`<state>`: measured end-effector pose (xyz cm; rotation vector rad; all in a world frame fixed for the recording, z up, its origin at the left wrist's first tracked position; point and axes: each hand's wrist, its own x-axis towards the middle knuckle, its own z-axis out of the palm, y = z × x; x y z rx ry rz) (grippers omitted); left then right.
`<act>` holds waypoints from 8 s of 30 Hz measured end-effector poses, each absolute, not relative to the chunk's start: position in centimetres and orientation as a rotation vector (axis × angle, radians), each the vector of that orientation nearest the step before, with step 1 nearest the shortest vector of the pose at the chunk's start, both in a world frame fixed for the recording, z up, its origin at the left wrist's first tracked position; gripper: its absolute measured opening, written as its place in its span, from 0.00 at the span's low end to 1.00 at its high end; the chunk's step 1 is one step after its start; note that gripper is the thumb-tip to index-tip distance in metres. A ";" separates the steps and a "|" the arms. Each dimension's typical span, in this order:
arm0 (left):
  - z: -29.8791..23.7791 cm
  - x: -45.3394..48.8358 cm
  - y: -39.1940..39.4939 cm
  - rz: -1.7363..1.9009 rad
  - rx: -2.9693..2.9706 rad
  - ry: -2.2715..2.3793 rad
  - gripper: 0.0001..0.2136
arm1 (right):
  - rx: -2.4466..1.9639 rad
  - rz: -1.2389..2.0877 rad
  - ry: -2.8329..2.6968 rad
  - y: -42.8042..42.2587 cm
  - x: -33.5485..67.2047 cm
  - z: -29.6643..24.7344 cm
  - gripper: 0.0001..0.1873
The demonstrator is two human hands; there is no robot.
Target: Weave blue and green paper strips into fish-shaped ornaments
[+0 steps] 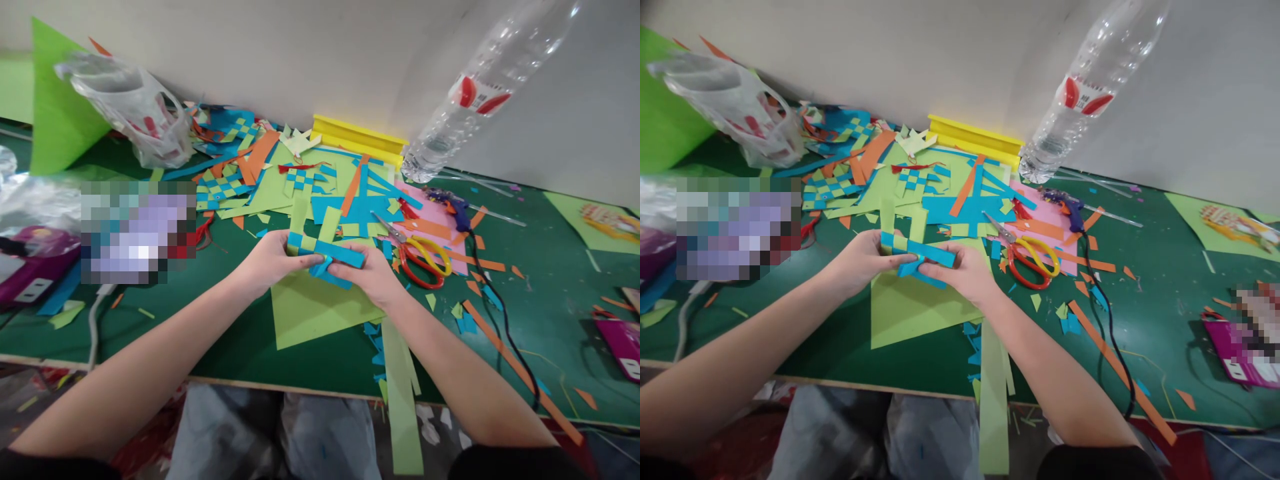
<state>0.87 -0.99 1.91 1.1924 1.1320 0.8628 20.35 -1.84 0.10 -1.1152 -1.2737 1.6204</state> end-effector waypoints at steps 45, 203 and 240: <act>2.0 0.3 -1.4 0.828 1.560 1.067 0.17 | -0.718 1.658 -1.353 -1.4 20.7 -0.1 0.09; 1.0 0.2 -0.5 0.757 0.993 1.022 0.17 | -1.113 1.533 -1.427 -0.7 22.1 -0.6 0.19; 0.0 -0.7 0.9 1.171 0.732 1.140 0.16 | -2.382 0.082 -2.201 -1.0 32.4 2.6 0.25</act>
